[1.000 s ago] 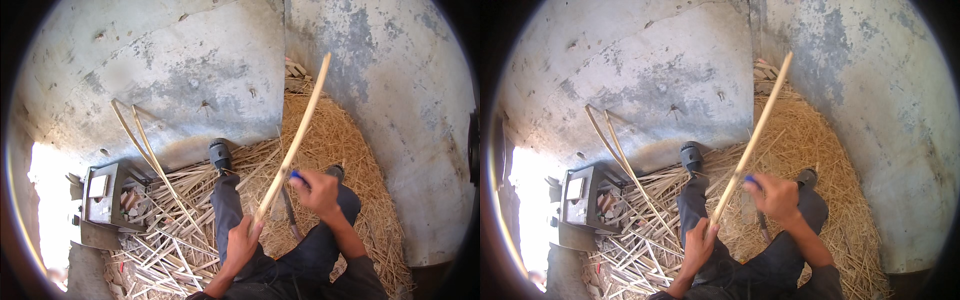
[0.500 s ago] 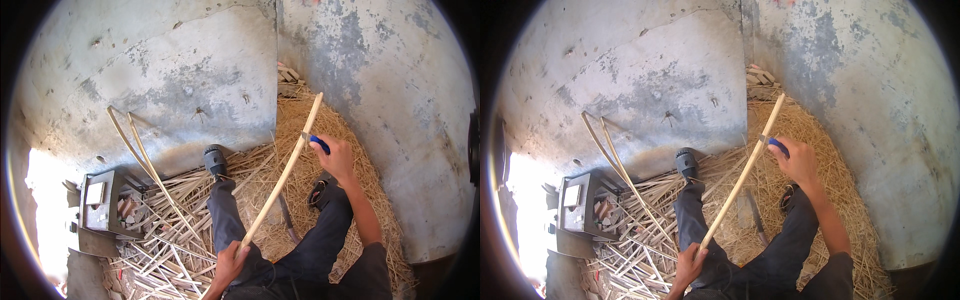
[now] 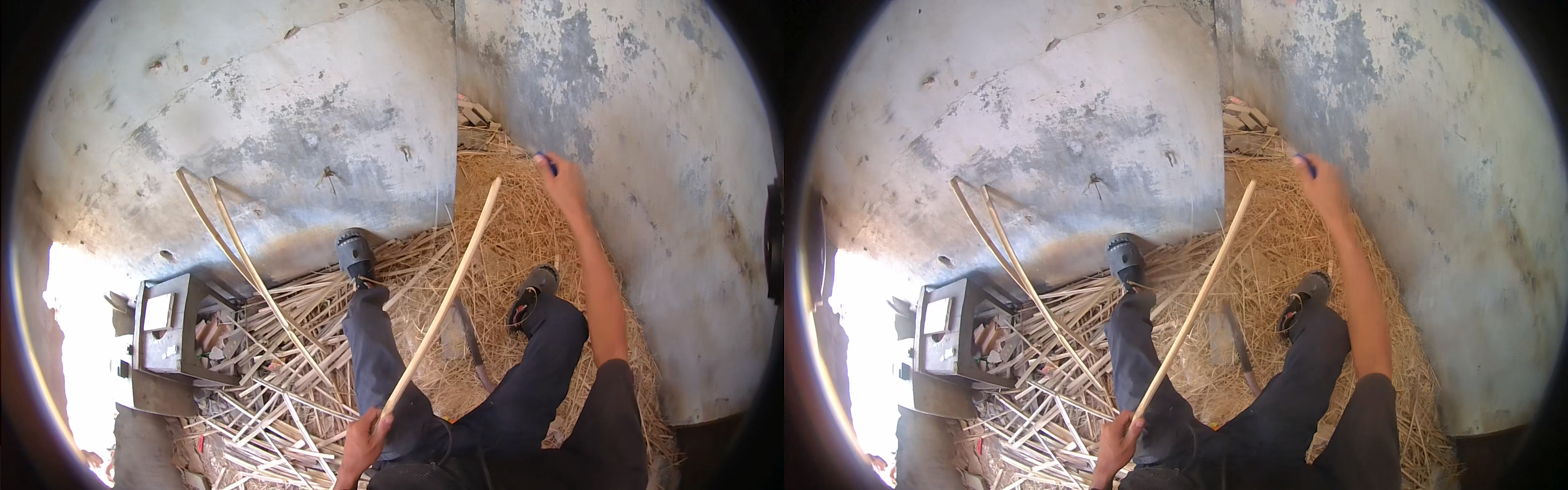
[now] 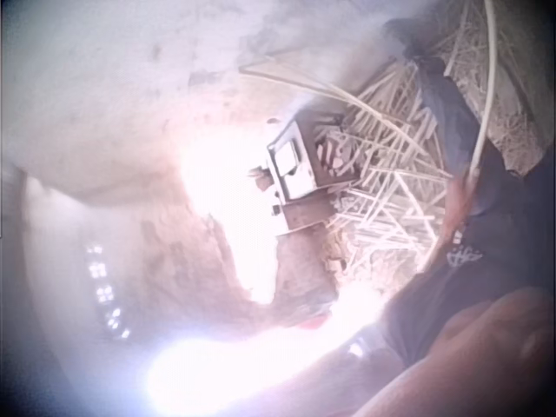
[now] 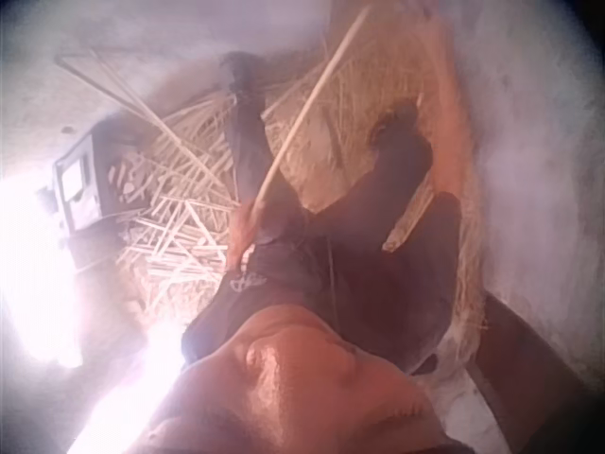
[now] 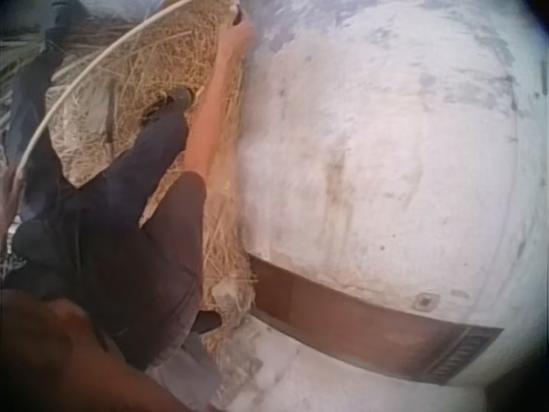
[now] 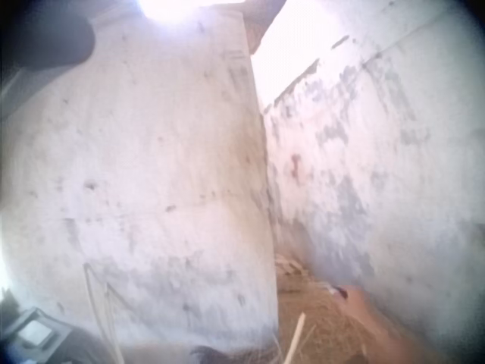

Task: The person sits on a straw-covered floor and uses a knife to split a long bamboo pole into thin strips. They then use a metal file to smooth the edges of the strips, repeatedly filing the bamboo while holding it with their left hand.

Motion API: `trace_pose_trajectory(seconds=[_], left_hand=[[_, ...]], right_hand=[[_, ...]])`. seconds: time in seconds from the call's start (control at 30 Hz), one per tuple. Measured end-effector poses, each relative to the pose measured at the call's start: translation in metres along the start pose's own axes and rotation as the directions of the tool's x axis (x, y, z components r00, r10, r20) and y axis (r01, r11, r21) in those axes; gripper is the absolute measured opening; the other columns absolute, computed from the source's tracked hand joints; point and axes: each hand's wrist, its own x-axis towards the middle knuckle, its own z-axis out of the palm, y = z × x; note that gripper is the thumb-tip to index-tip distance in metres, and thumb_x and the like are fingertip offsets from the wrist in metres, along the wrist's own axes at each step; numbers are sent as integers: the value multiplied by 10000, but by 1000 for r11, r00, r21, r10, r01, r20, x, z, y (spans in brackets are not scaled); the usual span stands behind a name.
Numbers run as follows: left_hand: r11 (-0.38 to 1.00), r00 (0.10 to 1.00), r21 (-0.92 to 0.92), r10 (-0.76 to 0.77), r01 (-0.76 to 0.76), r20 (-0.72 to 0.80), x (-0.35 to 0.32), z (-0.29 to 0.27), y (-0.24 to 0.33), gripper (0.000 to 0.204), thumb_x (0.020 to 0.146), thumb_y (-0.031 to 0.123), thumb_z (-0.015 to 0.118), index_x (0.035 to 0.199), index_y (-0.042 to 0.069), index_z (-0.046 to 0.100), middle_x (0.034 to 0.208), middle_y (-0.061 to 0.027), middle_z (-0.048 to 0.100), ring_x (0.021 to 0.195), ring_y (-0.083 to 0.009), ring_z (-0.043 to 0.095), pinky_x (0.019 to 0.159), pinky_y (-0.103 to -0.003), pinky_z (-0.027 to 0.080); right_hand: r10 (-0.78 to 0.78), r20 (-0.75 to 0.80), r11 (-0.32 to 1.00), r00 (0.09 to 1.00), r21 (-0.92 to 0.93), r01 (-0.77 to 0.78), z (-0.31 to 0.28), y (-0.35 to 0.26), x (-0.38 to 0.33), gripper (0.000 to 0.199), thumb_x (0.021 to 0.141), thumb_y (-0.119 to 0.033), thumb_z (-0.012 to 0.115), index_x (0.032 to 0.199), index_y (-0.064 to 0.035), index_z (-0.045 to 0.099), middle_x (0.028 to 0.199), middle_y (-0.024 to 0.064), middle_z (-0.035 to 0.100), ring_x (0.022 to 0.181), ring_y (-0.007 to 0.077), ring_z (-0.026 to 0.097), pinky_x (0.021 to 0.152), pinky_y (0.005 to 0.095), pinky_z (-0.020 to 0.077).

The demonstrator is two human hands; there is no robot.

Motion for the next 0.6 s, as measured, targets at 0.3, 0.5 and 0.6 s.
trace_pose_trajectory(seconds=[0.3, 0.5, 0.6], left_hand=[[991, 991, -106, -92, 81, -93, 19, 4, -1, 290, 1009, 262, 653, 1000, -29, 662, 686, -72, 616, 649, -97, 547, 593, -302, 451], [969, 987, -225, 73, -104, -141, 75, 23, 47, 267, 1013, 232, 642, 1039, -33, 648, 662, -26, 543, 631, -77, 457, 562, -291, 393], [942, 983, -292, 132, -165, -130, 89, 27, 75, 265, 1026, 234, 622, 1053, -29, 637, 706, -5, 532, 673, -69, 436, 587, -279, 374]], right_hand=[[-39, 183, 996, 982, -69, 52, -1, 14, -39, 463, 1033, -463, 535, 1067, -46, 734, 687, 99, 663, 585, 255, 600, 581, 419, 457], [-331, 178, 889, 927, 388, 243, -36, -112, -149, 322, 968, -379, 670, 1009, -62, 711, 745, 101, 679, 600, 274, 649, 565, 396, 493], [-526, 114, 786, 843, 445, 430, -32, -135, -197, 309, 909, -351, 747, 981, -53, 711, 777, 91, 695, 628, 263, 684, 562, 347, 527]])
